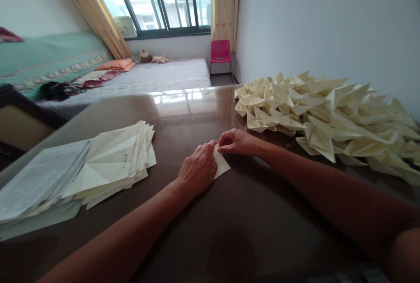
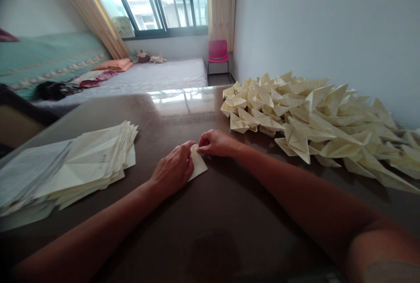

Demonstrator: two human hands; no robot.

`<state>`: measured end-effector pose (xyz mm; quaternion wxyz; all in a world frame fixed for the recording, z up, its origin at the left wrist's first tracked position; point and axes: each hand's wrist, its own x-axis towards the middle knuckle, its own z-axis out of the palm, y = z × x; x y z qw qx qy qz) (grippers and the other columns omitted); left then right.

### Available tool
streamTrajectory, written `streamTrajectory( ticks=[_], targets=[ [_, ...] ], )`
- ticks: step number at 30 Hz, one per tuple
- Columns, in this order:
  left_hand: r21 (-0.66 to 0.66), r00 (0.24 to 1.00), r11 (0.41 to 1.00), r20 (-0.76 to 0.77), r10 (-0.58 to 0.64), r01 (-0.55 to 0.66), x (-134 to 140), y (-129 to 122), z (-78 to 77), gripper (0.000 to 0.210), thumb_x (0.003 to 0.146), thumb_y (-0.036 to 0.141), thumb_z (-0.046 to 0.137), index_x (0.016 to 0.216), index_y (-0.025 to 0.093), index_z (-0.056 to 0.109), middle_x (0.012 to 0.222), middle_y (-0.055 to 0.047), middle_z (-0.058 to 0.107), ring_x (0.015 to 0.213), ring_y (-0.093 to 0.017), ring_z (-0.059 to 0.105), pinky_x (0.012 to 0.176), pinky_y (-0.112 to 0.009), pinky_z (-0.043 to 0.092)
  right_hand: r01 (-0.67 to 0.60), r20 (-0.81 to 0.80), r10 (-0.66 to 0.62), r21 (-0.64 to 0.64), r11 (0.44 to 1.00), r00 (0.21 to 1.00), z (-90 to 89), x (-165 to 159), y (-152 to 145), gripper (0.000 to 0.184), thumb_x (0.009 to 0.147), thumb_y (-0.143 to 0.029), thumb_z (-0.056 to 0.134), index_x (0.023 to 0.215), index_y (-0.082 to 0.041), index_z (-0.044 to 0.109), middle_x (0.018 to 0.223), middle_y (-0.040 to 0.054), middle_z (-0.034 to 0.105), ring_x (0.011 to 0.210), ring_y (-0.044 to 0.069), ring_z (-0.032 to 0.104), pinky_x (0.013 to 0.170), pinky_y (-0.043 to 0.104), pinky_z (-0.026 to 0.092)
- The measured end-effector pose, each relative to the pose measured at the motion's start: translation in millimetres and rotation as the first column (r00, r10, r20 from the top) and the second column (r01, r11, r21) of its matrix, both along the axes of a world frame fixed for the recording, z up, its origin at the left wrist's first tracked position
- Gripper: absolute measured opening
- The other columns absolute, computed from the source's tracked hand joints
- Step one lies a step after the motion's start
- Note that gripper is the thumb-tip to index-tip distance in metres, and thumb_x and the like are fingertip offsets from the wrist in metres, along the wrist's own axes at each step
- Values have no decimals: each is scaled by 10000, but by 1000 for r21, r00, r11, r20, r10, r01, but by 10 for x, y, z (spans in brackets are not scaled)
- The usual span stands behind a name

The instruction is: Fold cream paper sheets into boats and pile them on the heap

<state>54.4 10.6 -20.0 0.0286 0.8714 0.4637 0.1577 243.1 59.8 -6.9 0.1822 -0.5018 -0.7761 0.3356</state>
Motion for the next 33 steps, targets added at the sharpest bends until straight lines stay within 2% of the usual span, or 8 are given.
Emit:
streamTrajectory(
  ticks=[7,10,13,16,20,23,26,33],
  targets=[
    [-11,998,1000,59,-24,25,-23,24,-12,422,878,218,431,1283,170,323,1088,-93,605,989,-227,591,858,-360,482,-30,25,25,197,980,999,-43,-64,-58,140,761,-213,650,847,-172,752,764,18,724,677,135,636,627,209,428],
    [-18,998,1000,69,-14,15,-17,23,-16,412,874,217,446,1271,166,349,1074,-93,613,970,-226,599,851,-359,484,-141,109,114,289,947,987,-25,-36,-75,182,779,-190,629,903,-206,761,863,29,723,749,148,647,707,227,453],
    [-16,997,1000,80,-8,9,-20,38,-5,321,900,225,421,1211,145,426,1048,-99,621,955,-226,603,858,-363,483,-328,239,254,352,877,937,40,27,-96,258,807,-147,579,972,-250,748,1041,39,686,883,165,641,806,255,457],
    [-29,997,999,62,-36,37,-65,82,6,251,937,215,357,1113,165,529,1011,-82,621,942,-211,605,870,-348,480,-497,360,376,346,796,854,122,102,-112,365,837,-110,515,1106,-277,697,1178,42,640,1038,188,599,868,285,447],
    [-59,993,992,24,-113,114,-134,133,-8,305,896,128,389,1107,214,592,1055,-60,598,951,-186,594,878,-316,482,-568,375,453,294,769,808,221,185,-86,495,815,-30,467,1198,-288,644,1250,17,626,1097,176,577,908,282,433],
    [-29,992,992,-32,-125,124,-131,122,-14,327,870,104,407,1102,221,605,1087,-62,576,981,-192,566,891,-324,483,-510,334,427,217,833,840,264,191,-53,495,774,-1,466,1133,-259,687,1124,9,696,991,160,632,882,248,441],
    [-1,986,992,-115,-124,125,-103,92,2,296,868,129,427,1099,207,595,1082,-78,561,978,-207,547,863,-338,497,-309,282,232,271,911,931,238,113,-67,392,800,-54,478,1069,-210,718,1006,34,725,903,162,656,812,227,453],
    [-53,996,996,-54,-68,65,-96,149,38,229,943,246,390,995,188,605,1022,-70,561,926,-181,581,862,-318,497,-159,387,5,366,917,922,50,-137,-252,273,909,-373,491,1013,-270,722,960,44,674,798,172,646,658,247,408]
  ],
)
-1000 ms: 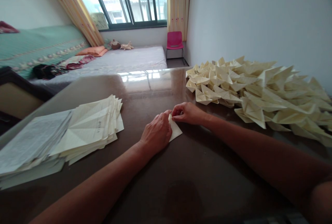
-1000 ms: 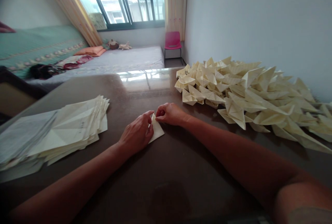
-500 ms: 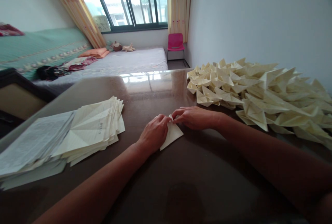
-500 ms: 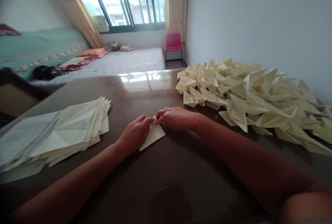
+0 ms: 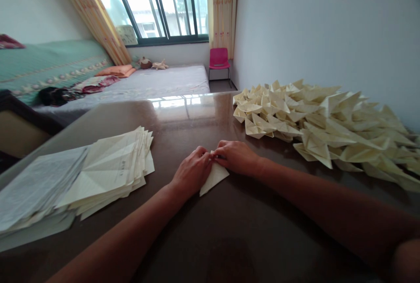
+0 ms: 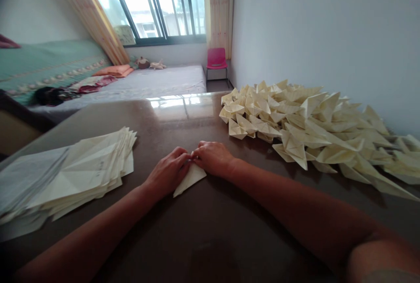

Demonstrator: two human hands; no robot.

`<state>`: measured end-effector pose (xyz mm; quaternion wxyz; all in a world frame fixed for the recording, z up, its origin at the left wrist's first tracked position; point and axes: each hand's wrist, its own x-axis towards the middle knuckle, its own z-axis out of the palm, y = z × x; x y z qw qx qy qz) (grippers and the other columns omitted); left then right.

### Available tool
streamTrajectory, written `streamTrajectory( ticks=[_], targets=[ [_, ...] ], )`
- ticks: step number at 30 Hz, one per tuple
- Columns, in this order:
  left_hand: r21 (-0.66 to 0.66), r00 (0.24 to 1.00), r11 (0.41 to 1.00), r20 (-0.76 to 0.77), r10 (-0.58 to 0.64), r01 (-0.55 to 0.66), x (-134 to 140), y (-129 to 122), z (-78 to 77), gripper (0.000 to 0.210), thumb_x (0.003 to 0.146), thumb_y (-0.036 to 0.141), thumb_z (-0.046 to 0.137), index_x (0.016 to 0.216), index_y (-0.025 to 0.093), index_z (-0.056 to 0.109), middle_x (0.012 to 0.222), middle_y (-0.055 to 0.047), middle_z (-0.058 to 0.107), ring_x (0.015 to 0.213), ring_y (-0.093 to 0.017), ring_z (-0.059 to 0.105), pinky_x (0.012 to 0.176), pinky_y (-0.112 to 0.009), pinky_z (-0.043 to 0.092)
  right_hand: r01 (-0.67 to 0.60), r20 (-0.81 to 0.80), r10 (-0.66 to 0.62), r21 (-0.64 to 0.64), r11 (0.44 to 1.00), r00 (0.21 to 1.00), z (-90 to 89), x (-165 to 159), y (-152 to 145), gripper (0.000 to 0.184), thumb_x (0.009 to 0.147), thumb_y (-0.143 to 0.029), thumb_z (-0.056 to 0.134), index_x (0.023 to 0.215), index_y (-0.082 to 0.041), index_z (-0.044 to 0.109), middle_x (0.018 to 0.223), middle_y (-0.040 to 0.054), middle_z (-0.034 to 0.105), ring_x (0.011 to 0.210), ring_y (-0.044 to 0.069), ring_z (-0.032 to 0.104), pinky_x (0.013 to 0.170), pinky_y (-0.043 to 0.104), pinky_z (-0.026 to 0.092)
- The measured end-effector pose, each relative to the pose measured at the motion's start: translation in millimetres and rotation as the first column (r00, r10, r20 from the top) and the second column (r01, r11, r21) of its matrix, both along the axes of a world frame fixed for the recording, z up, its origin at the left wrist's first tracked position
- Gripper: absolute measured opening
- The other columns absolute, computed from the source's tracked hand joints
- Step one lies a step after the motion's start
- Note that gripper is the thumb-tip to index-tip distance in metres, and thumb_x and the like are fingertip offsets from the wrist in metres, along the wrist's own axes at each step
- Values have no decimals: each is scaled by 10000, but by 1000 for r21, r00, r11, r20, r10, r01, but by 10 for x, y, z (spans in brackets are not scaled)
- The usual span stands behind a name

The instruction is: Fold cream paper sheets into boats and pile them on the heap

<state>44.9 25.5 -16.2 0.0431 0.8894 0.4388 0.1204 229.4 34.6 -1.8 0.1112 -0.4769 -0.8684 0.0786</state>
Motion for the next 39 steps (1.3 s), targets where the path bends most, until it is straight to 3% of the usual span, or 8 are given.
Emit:
streamTrajectory(
  ticks=[7,11,14,19,23,27,34,39],
  targets=[
    [-22,997,997,16,77,-77,-136,130,69,336,874,344,516,1175,197,540,1239,-107,506,1109,-251,545,913,-384,475,-58,-141,56,-13,998,988,-37,-66,-20,132,854,-237,589,946,-219,682,919,29,682,860,172,602,744,260,400],
    [-100,1000,995,28,2,0,-234,215,84,269,859,394,512,1062,246,609,1136,-61,561,989,-220,583,869,-357,464,-167,-206,169,27,986,964,-66,-78,9,108,805,-145,621,899,-194,636,890,22,688,834,168,586,796,271,402],
    [-138,998,990,48,31,-24,-258,260,69,268,834,426,533,1011,240,611,1049,-40,571,865,-187,597,774,-314,461,-216,-243,221,49,975,944,-99,-66,30,98,810,-132,609,886,-193,622,889,22,678,831,160,581,804,268,402],
    [-256,971,954,139,194,-153,-232,268,57,239,778,408,579,911,210,587,795,0,598,706,-168,578,659,-281,423,-176,-342,175,29,984,923,-168,-50,38,99,786,-151,631,878,-180,611,849,14,641,786,145,568,715,241,410],
    [-344,932,927,267,247,-148,-219,278,56,213,740,390,605,824,195,586,732,0,625,687,-168,574,631,-274,420,-148,-468,95,-79,986,879,-210,-64,40,124,759,-134,651,868,-170,603,804,-4,635,741,122,587,687,219,437],
    [-473,833,879,462,303,-58,-224,281,57,240,702,356,653,825,174,555,710,3,624,652,-144,574,570,-240,435,-94,-529,25,-104,990,848,-239,-99,36,126,755,-137,664,863,-168,608,805,2,650,726,120,611,678,222,463],
    [-731,613,671,588,527,124,-162,195,119,368,690,330,704,958,166,513,775,-3,616,662,-137,625,480,-178,431,53,-472,-81,-72,996,878,-229,-112,12,159,802,-284,665,938,-204,689,900,24,696,717,124,636,666,232,465],
    [-730,505,654,648,571,198,-119,158,89,428,639,346,767,941,162,526,777,3,601,662,-119,619,522,-183,451,58,-432,-110,-132,989,895,-181,-102,20,211,826,-366,631,946,-226,733,853,25,733,738,154,639,658,238,446]
  ],
)
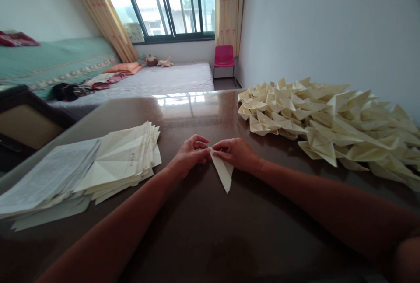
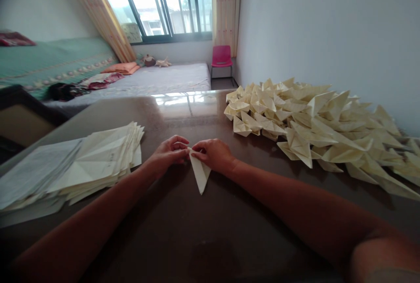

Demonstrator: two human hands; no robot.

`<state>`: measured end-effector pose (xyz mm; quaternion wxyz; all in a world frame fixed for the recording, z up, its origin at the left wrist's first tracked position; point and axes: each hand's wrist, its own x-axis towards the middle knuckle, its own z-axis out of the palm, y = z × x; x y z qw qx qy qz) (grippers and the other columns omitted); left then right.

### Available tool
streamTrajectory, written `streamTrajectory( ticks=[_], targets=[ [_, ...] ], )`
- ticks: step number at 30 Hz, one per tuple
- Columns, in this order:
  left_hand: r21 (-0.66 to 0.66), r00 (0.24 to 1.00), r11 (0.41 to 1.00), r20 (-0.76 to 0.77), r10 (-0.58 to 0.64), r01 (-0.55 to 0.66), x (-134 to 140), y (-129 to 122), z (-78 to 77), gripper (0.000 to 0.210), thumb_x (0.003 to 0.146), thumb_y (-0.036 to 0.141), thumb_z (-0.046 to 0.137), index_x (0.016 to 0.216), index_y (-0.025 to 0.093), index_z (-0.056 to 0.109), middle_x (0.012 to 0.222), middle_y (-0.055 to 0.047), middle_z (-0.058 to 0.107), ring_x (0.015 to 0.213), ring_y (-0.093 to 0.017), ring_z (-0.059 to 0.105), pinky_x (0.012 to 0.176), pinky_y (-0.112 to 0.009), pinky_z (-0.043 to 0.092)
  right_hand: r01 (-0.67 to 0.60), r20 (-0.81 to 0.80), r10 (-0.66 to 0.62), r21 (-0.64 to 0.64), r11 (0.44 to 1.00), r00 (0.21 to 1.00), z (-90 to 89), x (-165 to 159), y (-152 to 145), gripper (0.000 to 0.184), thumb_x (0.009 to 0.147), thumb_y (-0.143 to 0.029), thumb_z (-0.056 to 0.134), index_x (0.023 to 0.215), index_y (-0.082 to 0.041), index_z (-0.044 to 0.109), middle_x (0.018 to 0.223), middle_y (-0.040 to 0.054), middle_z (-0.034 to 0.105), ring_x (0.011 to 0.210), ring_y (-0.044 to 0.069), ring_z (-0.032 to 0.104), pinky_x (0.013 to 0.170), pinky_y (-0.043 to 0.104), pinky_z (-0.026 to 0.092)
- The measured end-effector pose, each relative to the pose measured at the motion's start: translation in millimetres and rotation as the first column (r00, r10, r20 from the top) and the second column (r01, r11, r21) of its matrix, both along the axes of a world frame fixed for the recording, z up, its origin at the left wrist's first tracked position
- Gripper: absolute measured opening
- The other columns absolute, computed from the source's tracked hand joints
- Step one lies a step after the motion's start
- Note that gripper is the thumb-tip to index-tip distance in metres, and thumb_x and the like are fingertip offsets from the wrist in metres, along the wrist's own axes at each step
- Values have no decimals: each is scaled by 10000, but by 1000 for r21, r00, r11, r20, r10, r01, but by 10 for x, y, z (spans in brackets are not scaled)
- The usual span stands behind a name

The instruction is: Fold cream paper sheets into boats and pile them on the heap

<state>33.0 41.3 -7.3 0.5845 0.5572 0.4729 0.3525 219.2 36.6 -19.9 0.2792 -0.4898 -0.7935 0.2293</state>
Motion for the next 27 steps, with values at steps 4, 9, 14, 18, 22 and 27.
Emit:
streamTrajectory(
  ticks=[4,9,14,18,22,27],
  targets=[
    [41,997,999,82,-14,10,41,-17,-47,459,613,380,795,933,148,563,777,2,602,671,-116,613,598,-229,503,-19,-26,17,-75,997,1000,61,15,25,230,836,-360,611,875,-174,740,770,28,722,681,140,611,586,219,392],
    [84,992,991,-78,-101,107,40,-14,-41,409,671,447,737,909,124,659,756,-41,645,710,-153,620,573,-235,506,-48,15,49,-74,996,999,97,49,61,249,854,-347,589,851,-143,732,716,33,695,649,129,575,568,218,344],
    [153,953,980,-294,-76,125,9,2,-28,342,742,436,639,881,129,698,619,-14,631,498,-96,512,425,-178,356,-79,31,82,-82,993,996,79,76,86,259,862,-356,577,835,-146,725,712,30,687,650,126,567,586,216,351],
    [253,928,959,-371,-24,126,29,5,-54,263,759,380,597,762,133,686,544,23,575,442,-71,425,420,-180,308,-166,39,171,-106,980,984,95,106,96,229,856,-346,580,826,-160,711,727,19,684,654,122,569,601,213,362],
    [282,942,955,-334,11,89,71,-1,-88,256,765,384,608,716,136,647,554,29,556,484,-77,451,451,-181,330,-213,97,220,-77,974,971,103,133,123,243,876,-322,542,760,-161,682,721,24,662,678,126,559,642,223,365],
    [71,988,992,-122,-93,102,58,-4,-58,315,808,465,591,840,152,590,690,10,606,554,-86,536,430,-158,372,-158,-157,139,-122,980,978,61,146,174,290,875,-395,521,770,-152,641,688,-8,591,656,114,501,614,218,363]
  ],
)
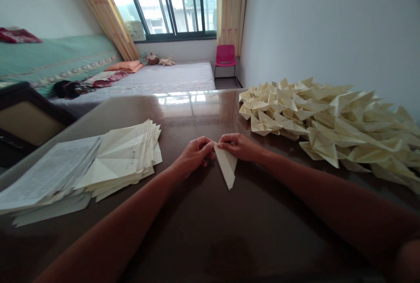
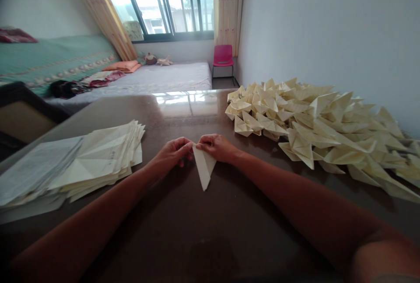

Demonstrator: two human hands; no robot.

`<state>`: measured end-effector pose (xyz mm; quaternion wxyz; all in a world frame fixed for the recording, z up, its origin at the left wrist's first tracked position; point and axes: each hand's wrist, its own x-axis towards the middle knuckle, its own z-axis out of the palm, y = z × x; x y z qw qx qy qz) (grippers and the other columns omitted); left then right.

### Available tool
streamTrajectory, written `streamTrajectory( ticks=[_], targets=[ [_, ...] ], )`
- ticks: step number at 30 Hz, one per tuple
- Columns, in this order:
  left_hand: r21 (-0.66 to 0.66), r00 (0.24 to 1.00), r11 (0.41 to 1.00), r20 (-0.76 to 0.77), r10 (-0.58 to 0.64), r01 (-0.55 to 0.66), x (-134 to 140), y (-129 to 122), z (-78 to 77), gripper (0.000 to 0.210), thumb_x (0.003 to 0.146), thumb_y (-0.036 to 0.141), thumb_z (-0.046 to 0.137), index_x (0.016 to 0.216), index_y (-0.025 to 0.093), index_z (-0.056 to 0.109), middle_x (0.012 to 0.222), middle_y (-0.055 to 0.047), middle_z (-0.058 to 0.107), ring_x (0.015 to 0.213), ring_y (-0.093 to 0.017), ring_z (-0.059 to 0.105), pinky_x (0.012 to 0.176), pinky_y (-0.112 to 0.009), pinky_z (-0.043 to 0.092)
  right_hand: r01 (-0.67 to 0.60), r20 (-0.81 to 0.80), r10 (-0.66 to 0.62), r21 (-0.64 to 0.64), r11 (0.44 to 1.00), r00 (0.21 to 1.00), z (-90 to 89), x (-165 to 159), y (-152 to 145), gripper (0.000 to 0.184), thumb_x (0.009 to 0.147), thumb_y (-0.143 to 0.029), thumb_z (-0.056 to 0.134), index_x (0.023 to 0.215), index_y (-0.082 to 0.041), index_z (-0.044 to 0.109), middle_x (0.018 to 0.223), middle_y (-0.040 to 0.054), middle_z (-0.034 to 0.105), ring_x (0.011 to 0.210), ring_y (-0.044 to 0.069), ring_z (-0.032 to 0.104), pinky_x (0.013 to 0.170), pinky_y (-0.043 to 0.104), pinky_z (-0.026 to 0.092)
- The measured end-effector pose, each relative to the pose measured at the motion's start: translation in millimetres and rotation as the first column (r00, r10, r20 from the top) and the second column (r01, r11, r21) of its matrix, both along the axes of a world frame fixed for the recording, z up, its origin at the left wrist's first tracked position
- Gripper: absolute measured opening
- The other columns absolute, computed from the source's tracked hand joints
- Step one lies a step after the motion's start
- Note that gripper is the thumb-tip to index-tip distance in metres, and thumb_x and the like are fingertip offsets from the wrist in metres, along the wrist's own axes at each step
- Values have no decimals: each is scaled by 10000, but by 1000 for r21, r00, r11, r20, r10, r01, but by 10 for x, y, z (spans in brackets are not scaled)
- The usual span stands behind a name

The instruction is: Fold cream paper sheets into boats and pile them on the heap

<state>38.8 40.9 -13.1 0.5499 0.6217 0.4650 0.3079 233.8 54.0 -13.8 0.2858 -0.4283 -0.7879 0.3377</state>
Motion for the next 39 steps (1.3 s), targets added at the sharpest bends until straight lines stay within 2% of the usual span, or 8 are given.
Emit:
streamTrajectory(
  ticks=[4,8,15,19,23,29,34,39],
  targets=[
    [-141,977,974,147,-156,177,-57,-20,53,378,776,460,673,961,143,586,884,-44,648,802,-130,623,604,-190,504,21,-327,-80,-180,984,942,-10,-4,16,329,837,-479,560,777,-158,597,668,-37,526,618,94,439,581,211,354],
    [-150,955,959,212,-206,240,-46,-63,87,401,780,415,698,1047,142,577,1015,-87,651,934,-179,629,725,-253,535,-33,-460,-124,-319,947,879,-24,-40,-8,349,793,-519,616,814,-174,572,593,-68,434,526,71,340,485,200,281],
    [-59,899,941,319,-299,334,2,-93,62,495,826,387,664,1260,220,495,1351,-135,511,1190,-281,528,853,-369,533,-202,-657,-79,-341,918,750,-45,-111,-52,311,799,-484,642,807,-180,576,691,-44,499,616,76,449,588,202,395],
    [-46,925,960,284,-254,278,-11,-66,40,497,817,414,666,1244,207,516,1322,-138,537,1155,-290,556,832,-379,543,-105,-575,-108,-325,940,811,22,-113,-73,365,825,-524,586,977,-192,593,779,-14,557,656,99,502,594,229,436],
    [7,961,986,223,-165,168,-28,-35,47,516,790,421,688,1224,188,533,1314,-139,541,1119,-290,578,767,-338,558,77,-363,-132,-161,984,922,71,-93,-77,455,716,-467,717,1045,-189,569,948,14,583,665,98,517,564,229,430],
    [121,976,982,148,-159,142,-48,-4,56,517,812,392,646,1259,166,518,1283,-136,566,1007,-256,636,745,-323,557,40,-255,-55,-66,997,965,60,-75,-56,280,832,-383,583,1007,-164,581,897,26,627,670,112,554,591,238,451],
    [366,994,928,-101,-37,71,60,-78,-3,474,816,226,570,1280,177,485,1179,-86,621,950,-209,645,804,-329,535,145,-90,-130,192,971,987,28,-150,-152,190,801,-222,579,987,-181,568,812,-11,601,602,92,521,590,229,420],
    [566,934,823,-319,159,53,114,-84,-55,302,874,212,458,1160,175,548,1052,-72,627,926,-201,610,838,-353,493,140,-72,-124,298,944,990,-7,-191,-201,227,782,-136,551,1003,-186,537,813,-11,567,619,96,508,608,227,413]
  ],
)
